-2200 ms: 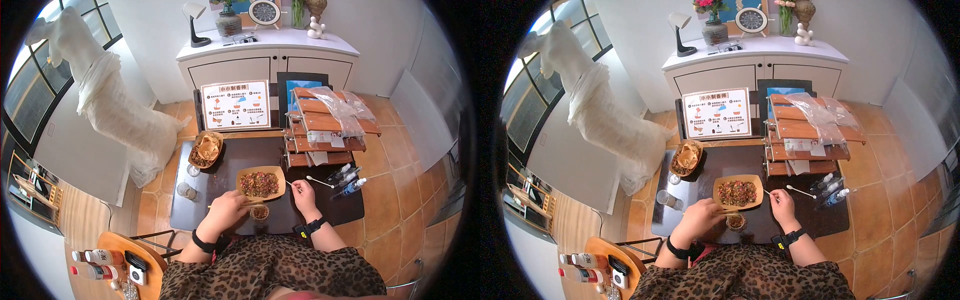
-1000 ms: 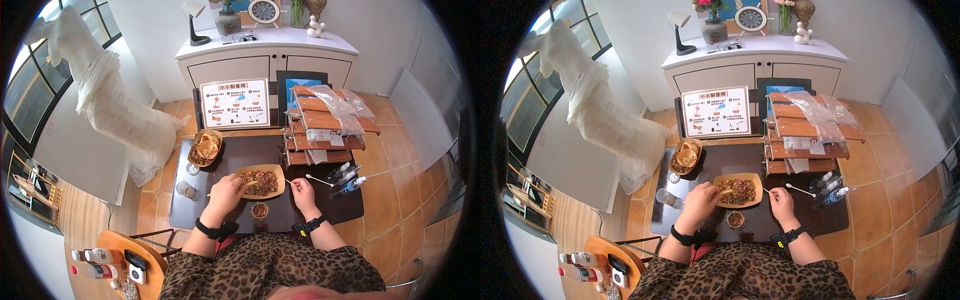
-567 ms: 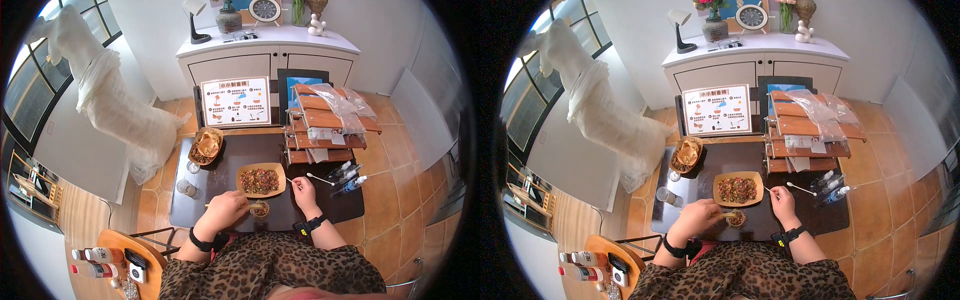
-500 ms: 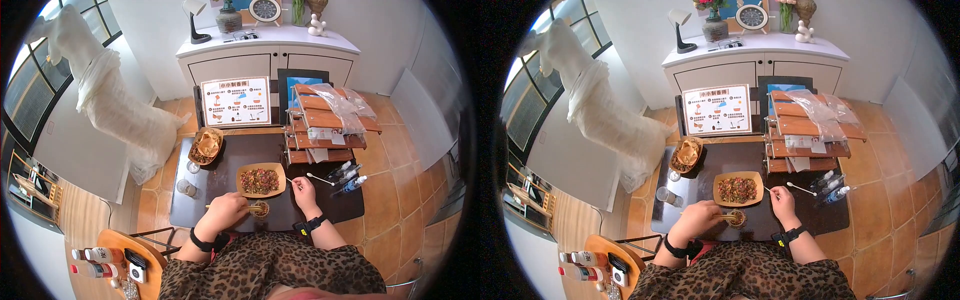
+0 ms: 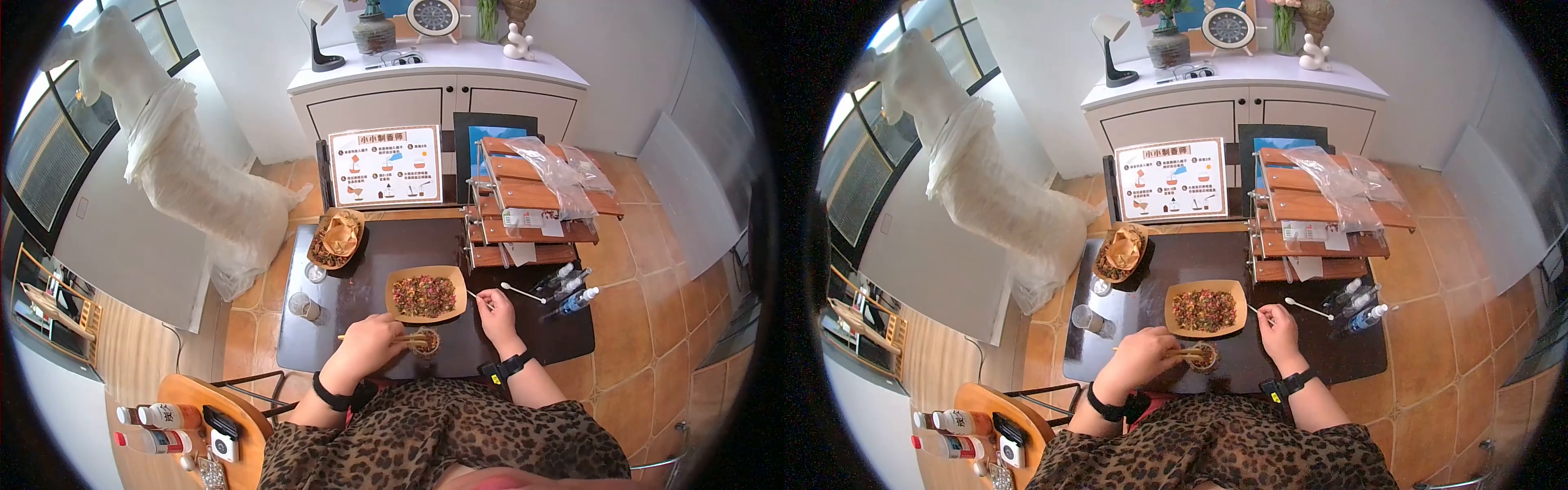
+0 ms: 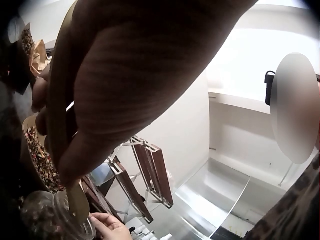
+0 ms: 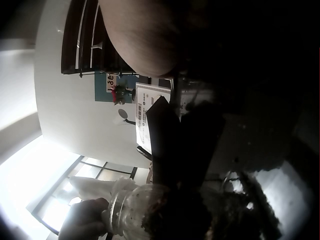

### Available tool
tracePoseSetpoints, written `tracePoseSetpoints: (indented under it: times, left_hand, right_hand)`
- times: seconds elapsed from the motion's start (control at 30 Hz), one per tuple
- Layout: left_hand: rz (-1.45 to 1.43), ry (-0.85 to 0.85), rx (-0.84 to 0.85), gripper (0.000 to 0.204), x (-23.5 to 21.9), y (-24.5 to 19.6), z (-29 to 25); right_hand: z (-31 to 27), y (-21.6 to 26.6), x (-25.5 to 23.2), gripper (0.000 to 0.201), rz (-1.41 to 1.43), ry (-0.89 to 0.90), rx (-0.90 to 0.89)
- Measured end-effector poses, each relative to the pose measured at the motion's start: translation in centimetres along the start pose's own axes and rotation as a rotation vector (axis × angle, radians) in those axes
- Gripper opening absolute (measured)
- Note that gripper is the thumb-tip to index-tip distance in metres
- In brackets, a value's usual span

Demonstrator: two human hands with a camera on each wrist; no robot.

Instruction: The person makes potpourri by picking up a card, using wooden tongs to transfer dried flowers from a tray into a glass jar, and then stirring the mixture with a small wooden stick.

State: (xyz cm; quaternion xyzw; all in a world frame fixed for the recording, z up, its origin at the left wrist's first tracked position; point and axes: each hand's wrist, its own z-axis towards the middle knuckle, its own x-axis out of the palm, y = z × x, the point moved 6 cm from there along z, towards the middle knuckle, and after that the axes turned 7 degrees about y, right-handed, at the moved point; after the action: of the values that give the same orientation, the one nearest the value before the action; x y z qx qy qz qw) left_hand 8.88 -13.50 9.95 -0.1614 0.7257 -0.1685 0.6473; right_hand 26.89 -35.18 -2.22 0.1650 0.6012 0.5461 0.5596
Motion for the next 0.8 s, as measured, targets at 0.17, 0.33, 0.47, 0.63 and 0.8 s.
tracePoseSetpoints:
  times: [0.17,0.33,0.47,0.63,0.8]
  left_hand:
    - [-0.008,-0.133,-0.015,0.017,-1.5,0.4,0.5]
    - [0.062,-0.241,-0.112,0.018,-1.0,2.6,2.0]
    - [0.086,-0.233,-0.163,0.019,0.7,4.3,3.6]
    - [0.097,-0.204,-0.164,0.018,2.3,5.0,5.1]
    - [0.122,-0.167,-0.165,0.017,2.8,5.1,5.8]
  right_hand:
    - [0.0,0.2,-0.1,0.007,0.002,0.001,-0.003]
    - [0.0,0.6,-0.2,0.007,-0.006,0.001,-0.013]
    - [0.0,0.2,-0.1,0.008,-0.010,-0.008,-0.013]
    - [0.0,0.0,0.0,0.008,-0.027,-0.010,-0.028]
    - [0.1,-0.2,0.1,0.008,-0.008,-0.005,-0.018]
